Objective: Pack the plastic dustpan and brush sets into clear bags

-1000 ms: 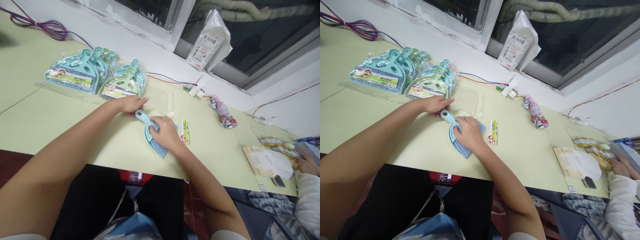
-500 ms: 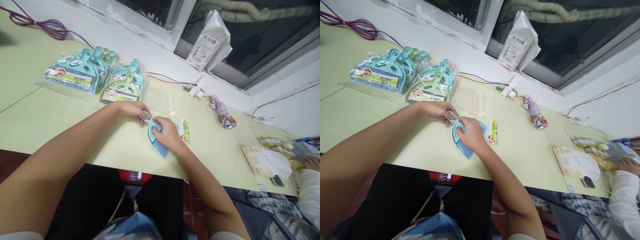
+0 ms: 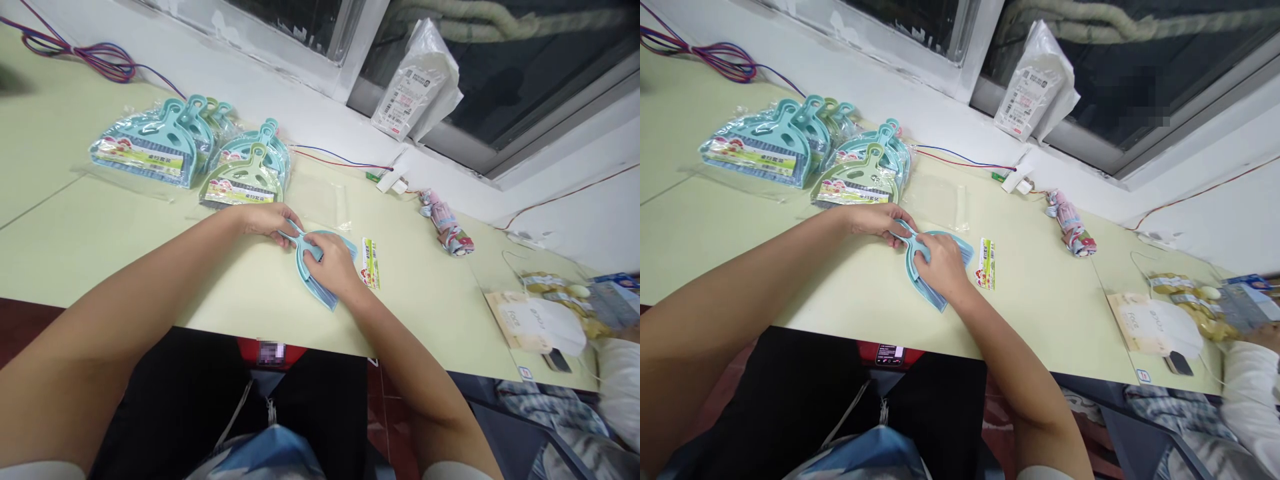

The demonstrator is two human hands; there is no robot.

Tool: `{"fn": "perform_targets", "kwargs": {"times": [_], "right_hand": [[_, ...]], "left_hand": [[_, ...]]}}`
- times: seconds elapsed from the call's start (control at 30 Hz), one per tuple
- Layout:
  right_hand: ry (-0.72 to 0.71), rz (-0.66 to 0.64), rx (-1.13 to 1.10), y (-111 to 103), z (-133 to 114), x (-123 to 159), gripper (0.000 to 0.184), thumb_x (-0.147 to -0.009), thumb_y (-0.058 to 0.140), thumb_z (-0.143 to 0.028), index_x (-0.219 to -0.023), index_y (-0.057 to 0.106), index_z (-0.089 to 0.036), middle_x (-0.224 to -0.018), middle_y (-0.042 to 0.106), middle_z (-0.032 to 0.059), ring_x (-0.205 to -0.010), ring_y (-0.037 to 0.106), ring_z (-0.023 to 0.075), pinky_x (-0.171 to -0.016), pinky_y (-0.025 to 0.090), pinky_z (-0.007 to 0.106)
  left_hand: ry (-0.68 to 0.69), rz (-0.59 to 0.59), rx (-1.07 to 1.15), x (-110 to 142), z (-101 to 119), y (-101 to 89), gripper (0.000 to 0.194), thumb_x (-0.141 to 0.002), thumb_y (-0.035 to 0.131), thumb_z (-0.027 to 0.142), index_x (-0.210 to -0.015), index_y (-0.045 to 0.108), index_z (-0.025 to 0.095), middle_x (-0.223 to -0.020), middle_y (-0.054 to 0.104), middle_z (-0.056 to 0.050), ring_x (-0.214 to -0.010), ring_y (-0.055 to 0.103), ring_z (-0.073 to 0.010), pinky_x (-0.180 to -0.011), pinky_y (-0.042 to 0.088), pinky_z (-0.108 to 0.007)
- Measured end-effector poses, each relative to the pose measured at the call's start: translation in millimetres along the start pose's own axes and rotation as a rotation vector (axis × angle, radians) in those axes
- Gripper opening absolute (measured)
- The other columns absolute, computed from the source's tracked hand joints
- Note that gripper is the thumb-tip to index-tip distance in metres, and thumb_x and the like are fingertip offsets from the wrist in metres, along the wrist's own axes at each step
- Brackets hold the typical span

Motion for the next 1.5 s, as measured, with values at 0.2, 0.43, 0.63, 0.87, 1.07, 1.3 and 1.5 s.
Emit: {"fn": "perform_targets", "kwargs": {"times": [0.2,0.43,0.63,0.87,1.07,1.3,1.5], "right_hand": [[0.114,0.349,0.084,-60,23,1,0.050,-0.095,0.058,-0.049,-0.137,0.061,-0.022,-0.141,0.062,0.0173,-0.137,0.053,0.0362,-0.112,0.045,0.055],[0.637,0.038,-0.798,-76,86,-7,0.062,-0.093,0.046,-0.071,-0.125,0.061,-0.021,-0.121,0.074,0.0169,-0.111,0.073,0.0321,-0.085,0.063,0.047],[0.630,0.065,-1.088,-55,95,-7,0.038,-0.075,0.082,-0.040,-0.105,0.072,-0.020,-0.107,0.080,0.0093,-0.104,0.076,0.0307,-0.092,0.065,0.049],[0.753,0.490,-1.259,-83,147,-7,0.019,-0.078,0.074,-0.016,-0.096,0.072,-0.018,-0.093,0.080,0.0042,-0.087,0.078,0.0216,-0.078,0.069,0.032],[0.761,0.721,-1.173,-88,184,-2,0.015,-0.077,0.074,-0.015,-0.091,0.070,-0.018,-0.090,0.078,0.0032,-0.083,0.077,0.0202,-0.080,0.069,0.037],[0.684,0.781,-0.695,-106,207,7,0.017,-0.065,0.080,-0.017,-0.082,0.075,-0.017,-0.079,0.075,0.0033,-0.076,0.074,0.0227,-0.072,0.066,0.039],[0.750,0.681,-0.697,-98,194,4,0.020,-0.063,0.080,-0.019,-0.083,0.078,-0.015,-0.080,0.078,0.0032,-0.075,0.074,0.0214,-0.069,0.065,0.034]], "left_hand": [[0.162,0.172,-0.059,15,20,-15.0,0.031,-0.082,0.079,0.037,-0.107,0.079,0.019,-0.099,0.079,-0.012,-0.073,0.071,-0.0178,-0.066,0.055,-0.031],[0.197,0.304,-0.035,21,31,-8.2,0.029,-0.086,0.075,0.032,-0.110,0.075,0.016,-0.095,0.077,-0.011,-0.071,0.067,-0.0151,-0.069,0.056,-0.033],[0.282,0.329,0.161,7,29,4.9,0.030,-0.091,0.070,0.033,-0.114,0.069,0.014,-0.091,0.073,-0.009,-0.070,0.068,-0.0149,-0.072,0.058,-0.033],[0.526,0.771,-0.390,6,24,-7.4,0.035,-0.099,0.048,0.039,-0.116,0.069,0.017,-0.120,0.072,-0.014,-0.100,0.070,-0.0265,-0.093,0.057,-0.048],[0.533,0.710,-1.147,-7,7,8.5,0.051,-0.089,0.057,0.026,-0.139,0.064,0.017,-0.152,0.055,-0.018,-0.143,0.043,-0.0405,-0.116,0.034,-0.063],[0.507,0.749,-1.255,-17,1,4.6,0.042,-0.090,0.052,0.020,-0.127,0.071,0.020,-0.138,0.064,-0.017,-0.133,0.051,-0.0393,-0.109,0.035,-0.061],[0.490,0.739,-1.293,-19,0,1.4,0.036,-0.091,0.050,0.018,-0.116,0.075,0.017,-0.126,0.069,-0.018,-0.121,0.057,-0.0385,-0.099,0.040,-0.058]]}}
Point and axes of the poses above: each hand's wrist, its own x-axis away from the middle knuckle, its own y-axis out of the palm, z = x × y, the point moved 3 cm from there along -x, towards the middle knuckle
